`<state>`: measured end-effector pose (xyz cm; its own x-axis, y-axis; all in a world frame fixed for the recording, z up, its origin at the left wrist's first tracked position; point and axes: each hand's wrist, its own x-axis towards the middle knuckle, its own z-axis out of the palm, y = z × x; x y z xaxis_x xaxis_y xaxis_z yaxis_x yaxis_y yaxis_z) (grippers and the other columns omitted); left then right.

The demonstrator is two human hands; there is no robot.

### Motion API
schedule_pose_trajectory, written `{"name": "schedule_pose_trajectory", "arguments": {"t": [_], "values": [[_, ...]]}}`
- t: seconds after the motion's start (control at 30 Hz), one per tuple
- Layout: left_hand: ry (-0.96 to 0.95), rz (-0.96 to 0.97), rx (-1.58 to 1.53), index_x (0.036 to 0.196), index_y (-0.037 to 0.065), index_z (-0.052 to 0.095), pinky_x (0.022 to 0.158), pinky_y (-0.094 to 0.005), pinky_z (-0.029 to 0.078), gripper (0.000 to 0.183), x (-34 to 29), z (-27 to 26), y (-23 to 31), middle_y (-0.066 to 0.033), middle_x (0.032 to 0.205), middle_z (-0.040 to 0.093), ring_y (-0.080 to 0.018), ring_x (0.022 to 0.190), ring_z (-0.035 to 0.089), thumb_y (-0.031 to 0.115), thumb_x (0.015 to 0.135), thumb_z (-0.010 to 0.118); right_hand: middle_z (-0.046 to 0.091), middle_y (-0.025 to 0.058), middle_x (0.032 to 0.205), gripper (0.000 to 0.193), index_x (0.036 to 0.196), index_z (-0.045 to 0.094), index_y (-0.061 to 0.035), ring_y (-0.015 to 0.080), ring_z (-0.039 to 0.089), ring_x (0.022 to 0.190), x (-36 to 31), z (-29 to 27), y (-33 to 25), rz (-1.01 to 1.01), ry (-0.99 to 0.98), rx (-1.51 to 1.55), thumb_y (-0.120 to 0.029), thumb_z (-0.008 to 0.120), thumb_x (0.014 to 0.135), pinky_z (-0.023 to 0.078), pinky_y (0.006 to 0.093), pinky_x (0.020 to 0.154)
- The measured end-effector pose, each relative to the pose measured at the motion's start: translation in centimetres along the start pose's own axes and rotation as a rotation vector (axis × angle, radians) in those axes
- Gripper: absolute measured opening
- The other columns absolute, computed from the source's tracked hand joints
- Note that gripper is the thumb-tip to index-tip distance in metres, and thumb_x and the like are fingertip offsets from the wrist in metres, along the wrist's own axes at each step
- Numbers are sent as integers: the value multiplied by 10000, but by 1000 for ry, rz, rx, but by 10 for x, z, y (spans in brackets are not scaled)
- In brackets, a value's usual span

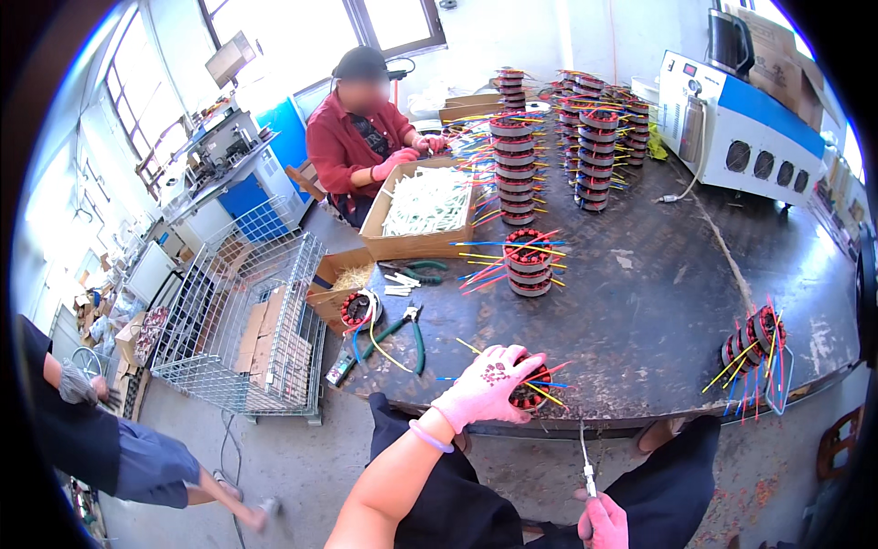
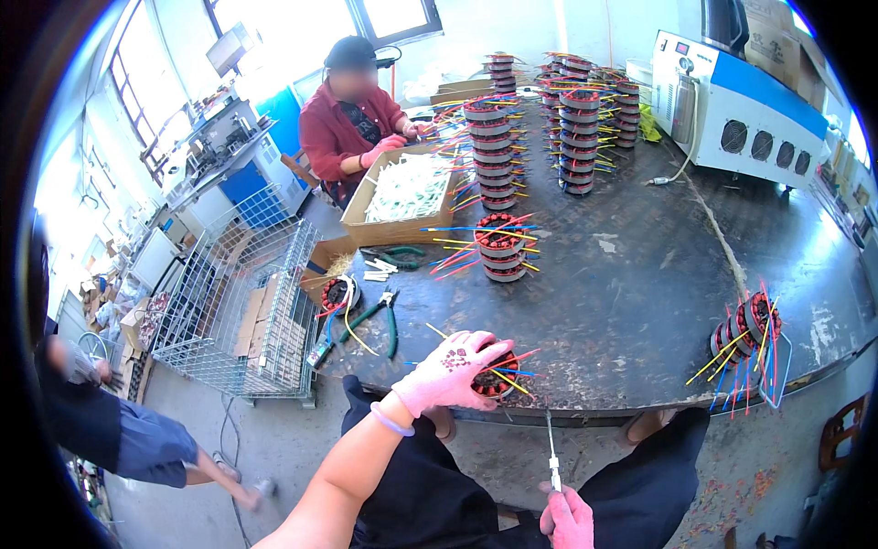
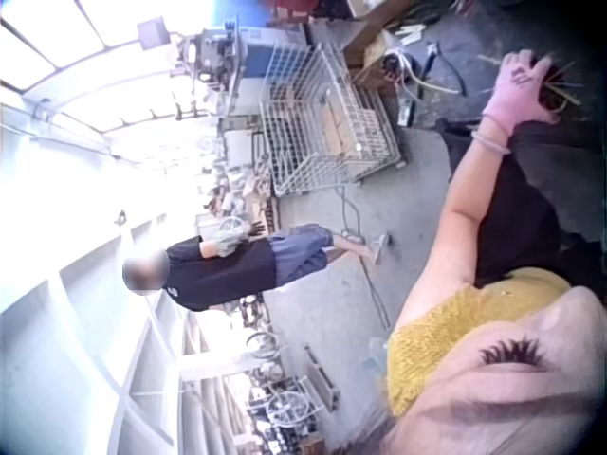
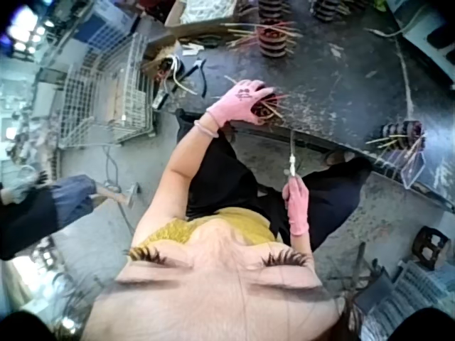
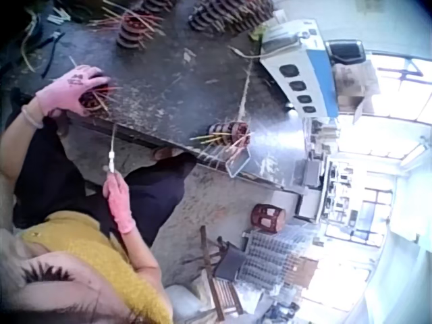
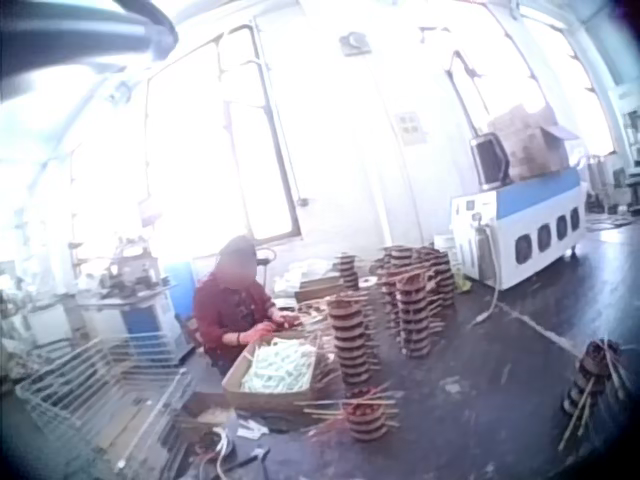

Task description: The person uses a handheld heating tool to solder or heat-shrink wires on a circular motor component while holding it in their gloved hands.

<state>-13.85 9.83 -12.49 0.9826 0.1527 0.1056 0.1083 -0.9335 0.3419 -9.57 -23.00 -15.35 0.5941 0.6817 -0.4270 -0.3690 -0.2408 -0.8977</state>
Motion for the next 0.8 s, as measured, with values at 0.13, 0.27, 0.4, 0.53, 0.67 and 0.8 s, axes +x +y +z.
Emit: {"name": "schedule_pose_trajectory", "arguments": {"t": [0.13, 0.27, 0.4, 0.53, 0.67, 0.8], "values": [[-20, 2, 0, 1438, 115, 459, 1057, -455, 399, 923, 2, -3, 0, -167, 1332, 517, -368, 1210, 515, 370, 636, 839, 434, -72, 581, 326, 1112, 674, -84, 30, 325, 440, -1, 2, -3, -14, -4, 25, -334, 477, 1043, 227, 210, 414], [-23, 35, -8, 1433, 112, 466, 1059, -453, 400, 920, 0, -3, -4, -163, 1332, 519, -363, 1215, 516, 372, 633, 839, 436, -72, 587, 328, 1136, 673, -78, 28, 324, 445, -4, 5, -11, 22, -15, 18, -324, 478, 1040, 227, 208, 415], [-42, 17, -14, 1438, 109, 462, 1067, -455, 396, 930, 1, -5, -1, -168, 1342, 514, -367, 1229, 510, 375, 631, 840, 435, -73, 588, 325, 1154, 671, -75, 28, 321, 445, -4, 5, -9, 22, -13, 14, -309, 477, 1038, 227, 207, 415], [-18, 31, -33, 1445, 109, 455, 1078, -461, 388, 943, 0, -3, -2, -179, 1356, 505, -375, 1245, 500, 375, 628, 843, 434, -73, 588, 319, 1156, 669, -73, 30, 316, 446, -6, 5, -11, 36, -3, 32, -300, 477, 1039, 222, 208, 417], [-9, 45, -16, 1454, 109, 442, 1086, -466, 381, 956, 0, -2, -4, -190, 1367, 494, -386, 1257, 488, 364, 624, 842, 429, -73, 587, 318, 1164, 665, -73, 29, 312, 450, 0, 4, -5, -5, -16, 43, -302, 480, 1041, 217, 207, 419], [-34, 18, -30, 1456, 112, 441, 1087, -463, 380, 952, -2, -5, -3, -182, 1369, 495, -384, 1259, 488, 360, 627, 837, 433, -72, 596, 319, 1175, 662, -71, 27, 323, 470, -2, 5, -4, 34, -32, 57, -298, 479, 1044, 225, 206, 438]]}}
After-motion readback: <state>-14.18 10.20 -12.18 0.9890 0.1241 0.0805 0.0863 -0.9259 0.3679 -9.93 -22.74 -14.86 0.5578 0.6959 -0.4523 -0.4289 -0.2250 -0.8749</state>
